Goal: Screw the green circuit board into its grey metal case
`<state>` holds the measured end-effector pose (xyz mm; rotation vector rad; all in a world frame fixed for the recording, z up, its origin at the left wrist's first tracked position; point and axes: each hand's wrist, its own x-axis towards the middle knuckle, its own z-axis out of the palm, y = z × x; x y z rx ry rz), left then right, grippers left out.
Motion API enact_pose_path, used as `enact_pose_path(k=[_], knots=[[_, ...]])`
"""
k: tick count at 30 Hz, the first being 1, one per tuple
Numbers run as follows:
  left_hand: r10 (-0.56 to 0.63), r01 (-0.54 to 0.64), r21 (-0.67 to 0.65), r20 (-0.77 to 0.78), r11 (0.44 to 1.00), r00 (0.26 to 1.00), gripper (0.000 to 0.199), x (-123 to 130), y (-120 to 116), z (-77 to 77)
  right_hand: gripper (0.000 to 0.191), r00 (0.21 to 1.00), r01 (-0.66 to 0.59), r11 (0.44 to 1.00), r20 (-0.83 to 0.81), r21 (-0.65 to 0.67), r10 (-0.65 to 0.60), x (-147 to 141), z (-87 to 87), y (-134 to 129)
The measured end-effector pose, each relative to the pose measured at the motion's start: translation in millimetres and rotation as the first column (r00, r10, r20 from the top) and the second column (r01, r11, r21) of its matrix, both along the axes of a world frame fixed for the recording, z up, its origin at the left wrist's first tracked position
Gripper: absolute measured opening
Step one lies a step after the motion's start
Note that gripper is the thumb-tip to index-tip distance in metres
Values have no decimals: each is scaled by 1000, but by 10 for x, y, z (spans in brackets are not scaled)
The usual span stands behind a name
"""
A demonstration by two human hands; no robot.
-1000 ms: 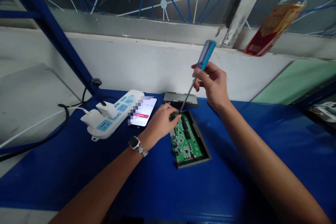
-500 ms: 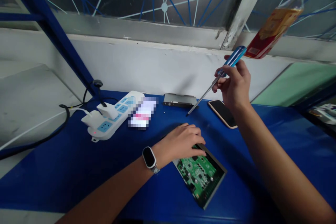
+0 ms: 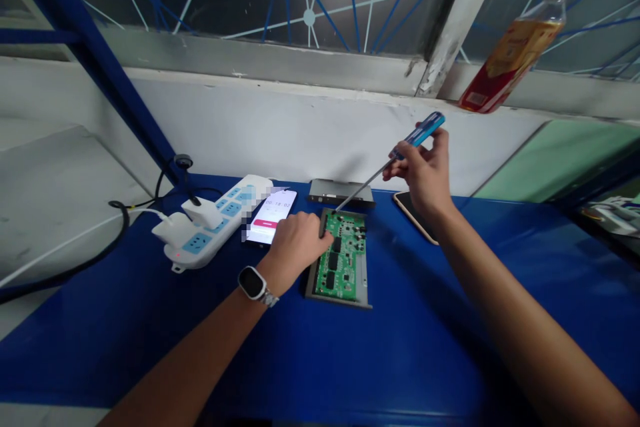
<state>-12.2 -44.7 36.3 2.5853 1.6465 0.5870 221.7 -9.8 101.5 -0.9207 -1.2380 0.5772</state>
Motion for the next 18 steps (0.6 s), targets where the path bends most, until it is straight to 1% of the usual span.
enact_pose_path(k=[3, 5, 8, 10, 13, 16, 17, 18], knots=[[-46, 49, -68, 46, 996, 998, 58, -149, 56, 28, 49, 997, -60, 997, 40, -43, 62, -117, -106, -11], [-16, 19, -80, 49, 997, 999, 59, -218, 84, 83, 51, 993, -101, 993, 61, -60, 105, -195, -179, -21], [69, -69, -23, 42, 997, 997, 52, -271, 118, 176, 51, 985, -130, 989, 102, -68, 136, -285, -256, -39], [86, -88, 23, 51, 996, 995, 49, -292, 137, 218, 52, 982, -129, 990, 130, -61, 136, -331, -271, -58], [73, -78, 61, 76, 995, 994, 43, -327, 169, 231, 55, 972, -131, 990, 190, -56, 139, -405, -255, -101], [38, -47, 81, 102, 996, 994, 18, -374, 212, 199, 58, 954, -147, 988, 258, -54, 156, -494, -228, -152], [27, -36, 85, 109, 996, 994, 12, -390, 228, 182, 60, 946, -152, 987, 279, -57, 162, -524, -222, -166], [17, -27, 89, 115, 996, 993, 12, -405, 244, 164, 61, 939, -156, 986, 299, -62, 167, -552, -219, -178]])
